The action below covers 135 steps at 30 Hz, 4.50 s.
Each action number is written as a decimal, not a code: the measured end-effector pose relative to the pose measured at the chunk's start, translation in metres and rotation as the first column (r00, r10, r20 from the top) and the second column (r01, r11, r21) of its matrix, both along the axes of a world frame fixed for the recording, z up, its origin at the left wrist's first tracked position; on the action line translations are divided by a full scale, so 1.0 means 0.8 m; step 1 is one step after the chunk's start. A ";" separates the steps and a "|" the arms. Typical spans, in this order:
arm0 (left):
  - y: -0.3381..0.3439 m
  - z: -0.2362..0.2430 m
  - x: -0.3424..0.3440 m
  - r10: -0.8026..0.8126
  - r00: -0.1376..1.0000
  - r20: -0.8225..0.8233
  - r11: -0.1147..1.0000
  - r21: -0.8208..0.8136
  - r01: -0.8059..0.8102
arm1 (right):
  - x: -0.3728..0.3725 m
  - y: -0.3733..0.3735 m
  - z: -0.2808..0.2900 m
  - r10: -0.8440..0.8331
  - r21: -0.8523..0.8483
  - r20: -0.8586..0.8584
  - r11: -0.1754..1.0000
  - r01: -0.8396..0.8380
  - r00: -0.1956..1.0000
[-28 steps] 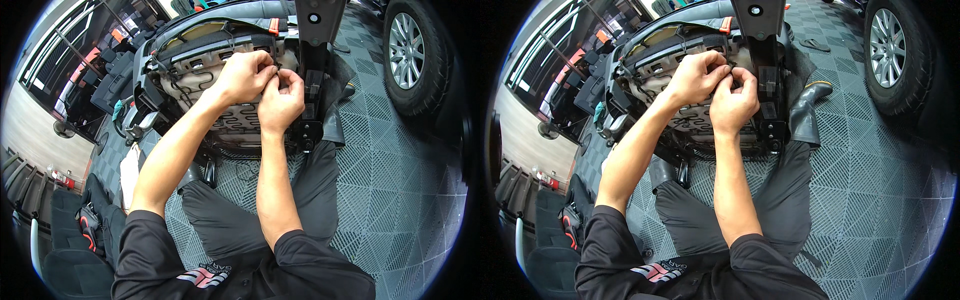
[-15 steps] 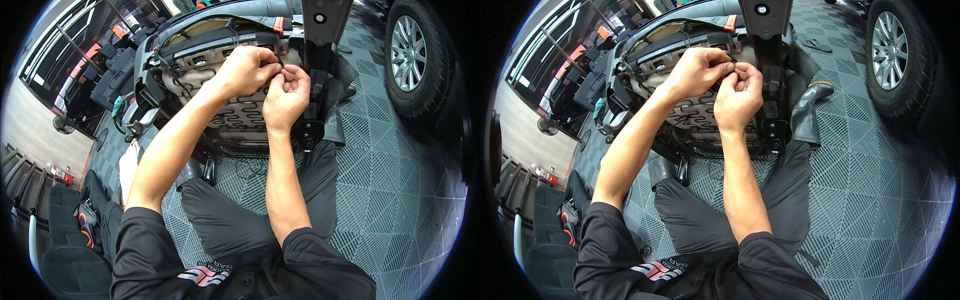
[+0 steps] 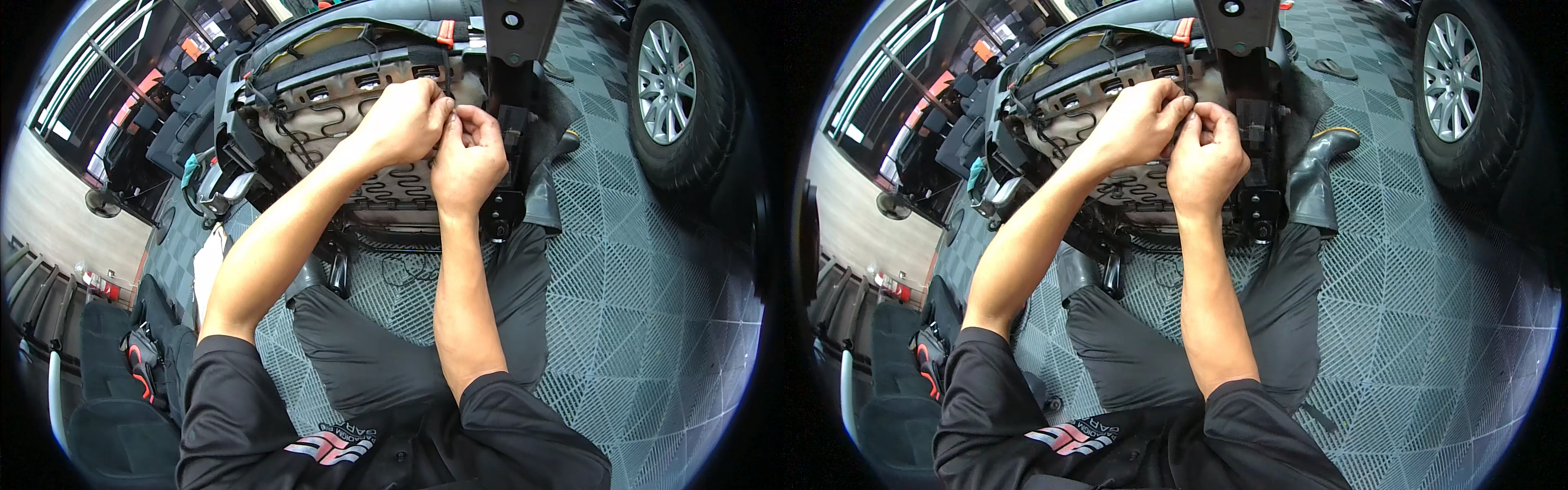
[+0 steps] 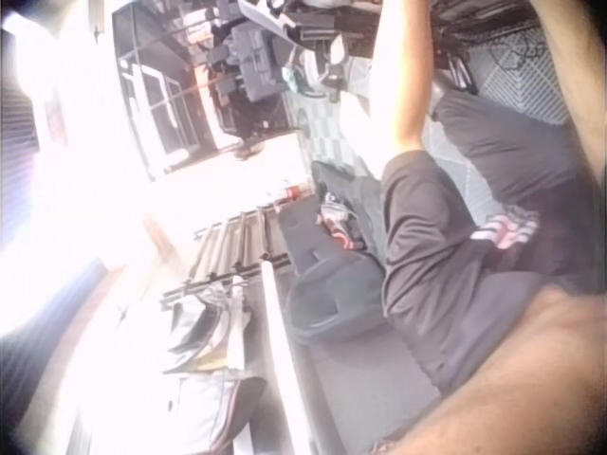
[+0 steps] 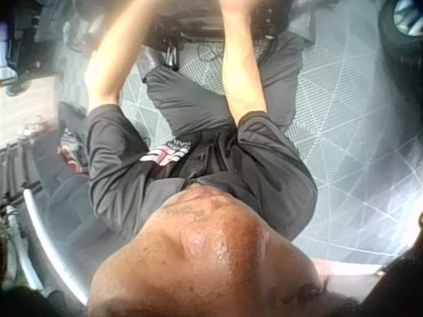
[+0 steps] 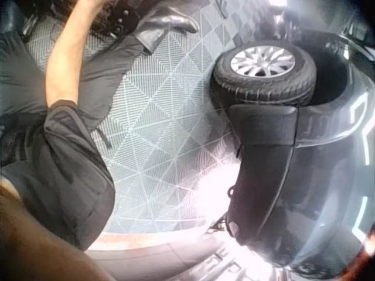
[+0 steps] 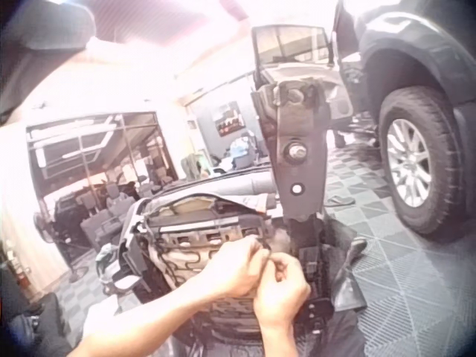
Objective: The person attaches a cable to the spring assembly on the underside of a car seat by threading and tightening zip ties.
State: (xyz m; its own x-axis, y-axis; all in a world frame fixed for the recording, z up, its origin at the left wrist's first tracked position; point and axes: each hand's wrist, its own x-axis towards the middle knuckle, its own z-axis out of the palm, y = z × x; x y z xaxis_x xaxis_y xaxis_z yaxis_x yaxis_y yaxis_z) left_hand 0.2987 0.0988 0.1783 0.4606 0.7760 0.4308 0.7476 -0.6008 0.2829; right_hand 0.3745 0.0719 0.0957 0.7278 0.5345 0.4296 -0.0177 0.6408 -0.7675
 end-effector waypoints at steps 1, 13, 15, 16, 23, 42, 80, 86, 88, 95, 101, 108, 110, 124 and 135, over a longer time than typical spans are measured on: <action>-0.002 0.000 0.001 0.006 0.999 0.041 0.999 -0.054 -0.004 | 0.003 -0.004 0.001 0.038 -0.048 0.019 0.998 -0.037 0.999; -0.005 0.002 -0.001 0.024 0.954 0.299 0.919 -0.383 0.097 | 0.039 -0.026 0.022 0.152 -0.209 0.336 0.974 -0.083 0.930; 0.001 -0.003 -0.004 -0.007 0.950 0.314 0.930 -0.347 0.122 | 0.040 -0.025 0.026 0.171 -0.264 0.373 0.962 -0.072 0.912; 0.004 -0.004 -0.006 -0.023 0.947 0.321 0.936 -0.325 0.133 | 0.041 -0.023 0.029 0.181 -0.288 0.392 0.955 -0.066 0.902; 0.019 -0.011 -0.005 -0.118 0.962 0.247 0.976 -0.151 0.158 | 0.055 -0.025 0.055 0.164 -0.410 0.693 0.891 0.196 0.702; 0.032 -0.029 -0.004 -0.034 0.940 0.340 0.996 -0.061 0.058 | 0.075 -0.011 0.033 -0.055 -0.012 0.884 0.990 0.141 0.464; 0.023 0.002 -0.064 -0.083 0.876 0.474 0.748 0.611 -0.260 | 0.080 -0.020 0.013 0.582 -0.374 0.300 0.801 -0.468 0.756; 0.033 0.029 -0.084 -0.171 0.913 0.370 0.782 0.614 -0.103 | 0.075 -0.042 -0.090 0.706 -0.510 0.021 0.617 -0.600 0.708; 0.038 0.023 -0.092 -0.151 0.933 0.326 0.770 0.631 -0.096 | 0.069 -0.050 -0.137 0.716 -0.581 -0.103 0.520 -0.626 0.690; -0.001 0.032 -0.100 -0.138 0.943 0.303 0.984 0.154 0.095 | 0.003 -0.045 -0.304 0.737 -0.723 -0.403 0.106 -0.682 0.542; -0.037 0.039 -0.100 -0.096 0.974 0.203 0.993 -0.052 0.109 | -0.091 0.006 -0.424 0.600 -0.672 -0.584 0.020 -0.740 0.547; -0.014 -0.022 -0.107 -0.145 0.939 0.313 0.988 0.096 0.121 | -0.112 0.008 -0.419 0.630 -0.752 -0.406 0.181 -0.634 0.661; -0.019 -0.022 -0.108 -0.144 0.944 0.298 0.984 0.146 0.104 | -0.092 0.001 -0.393 0.690 -0.715 -0.342 0.249 -0.653 0.638; 0.008 -0.024 -0.106 -0.436 0.826 0.357 0.782 0.605 0.151 | 0.037 -0.016 0.007 0.729 -0.497 0.273 0.665 -0.557 0.628; 0.005 -0.001 -0.100 -0.225 0.583 0.780 0.850 -0.135 0.509 | 0.037 0.033 0.135 0.735 -0.307 0.408 0.669 -0.677 0.541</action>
State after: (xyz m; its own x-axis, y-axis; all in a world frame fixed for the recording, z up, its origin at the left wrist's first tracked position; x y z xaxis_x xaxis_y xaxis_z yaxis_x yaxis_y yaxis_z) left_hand 0.2185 0.1025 0.1773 0.3914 0.7610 0.5174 -0.0487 -0.5443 0.8375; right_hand 0.4041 0.0985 0.2037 -0.1820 0.8454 0.5022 -0.0604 0.5002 -0.8638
